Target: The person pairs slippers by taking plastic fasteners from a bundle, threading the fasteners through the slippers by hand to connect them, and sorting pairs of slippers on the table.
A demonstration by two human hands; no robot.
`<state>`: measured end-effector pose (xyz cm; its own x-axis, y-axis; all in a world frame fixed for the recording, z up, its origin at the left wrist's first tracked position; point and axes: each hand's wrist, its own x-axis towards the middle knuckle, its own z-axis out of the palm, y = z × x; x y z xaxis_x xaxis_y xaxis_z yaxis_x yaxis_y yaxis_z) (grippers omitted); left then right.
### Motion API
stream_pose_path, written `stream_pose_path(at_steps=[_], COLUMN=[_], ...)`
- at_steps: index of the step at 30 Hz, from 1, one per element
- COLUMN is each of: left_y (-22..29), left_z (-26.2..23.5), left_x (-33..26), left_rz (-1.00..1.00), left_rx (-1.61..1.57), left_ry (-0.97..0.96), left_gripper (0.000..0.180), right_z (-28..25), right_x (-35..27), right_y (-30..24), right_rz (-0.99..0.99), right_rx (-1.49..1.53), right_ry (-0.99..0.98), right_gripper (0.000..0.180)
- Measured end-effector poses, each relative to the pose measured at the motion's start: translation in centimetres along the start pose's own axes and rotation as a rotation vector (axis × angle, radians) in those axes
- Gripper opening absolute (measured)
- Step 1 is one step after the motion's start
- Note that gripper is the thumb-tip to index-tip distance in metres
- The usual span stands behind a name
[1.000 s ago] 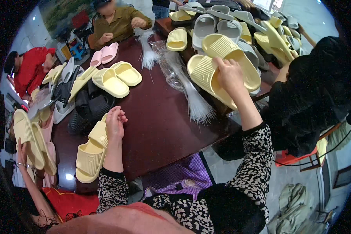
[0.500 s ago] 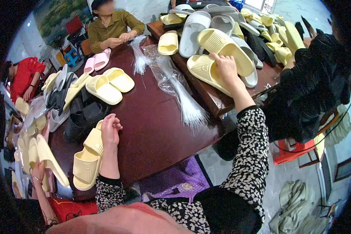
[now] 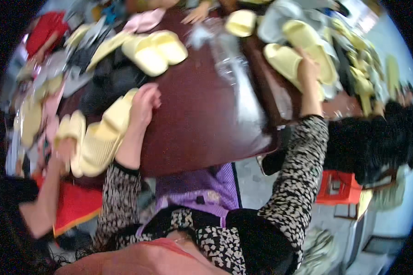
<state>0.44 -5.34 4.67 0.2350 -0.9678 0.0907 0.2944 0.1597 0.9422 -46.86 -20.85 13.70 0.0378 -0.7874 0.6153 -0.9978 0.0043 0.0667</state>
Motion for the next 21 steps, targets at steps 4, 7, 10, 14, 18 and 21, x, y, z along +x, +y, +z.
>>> stream_pose_path(at_steps=[4,7,10,14,18,21], left_y=[-0.9,-1.2,-1.0,-0.3,3.0,6.4], left_z=[-0.8,-0.3,-0.9,-0.2,-1.7,-5.0], left_x=[0.5,0.6,-1.0,-3.3,-8.6,-11.8], left_rz=[-0.038,-0.093,-0.135,0.013,0.321,0.420], left_rx=[0.067,0.107,0.154,0.317,0.630,0.825], left_ry=[0.012,0.057,0.066,0.033,0.190,0.406], left_gripper=[0.018,0.018,0.017,0.015,0.013,0.014], right_z=[-0.4,0.4,2.2,3.1,4.1,3.7], right_x=[0.5,-1.2,-2.3,-3.6,-4.6,-4.4], right_y=[-3.2,-2.8,-3.9,-2.8,-0.7,-0.8], right_rz=[0.079,0.040,-0.075,-0.094,-0.236,-0.244], right_rx=[0.027,0.040,0.147,0.140,0.137,0.200], right_ry=[-0.258,-0.261,-0.168,-0.110,0.015,0.106], right_gripper=[0.056,0.057,0.058,0.056,0.054,0.051])
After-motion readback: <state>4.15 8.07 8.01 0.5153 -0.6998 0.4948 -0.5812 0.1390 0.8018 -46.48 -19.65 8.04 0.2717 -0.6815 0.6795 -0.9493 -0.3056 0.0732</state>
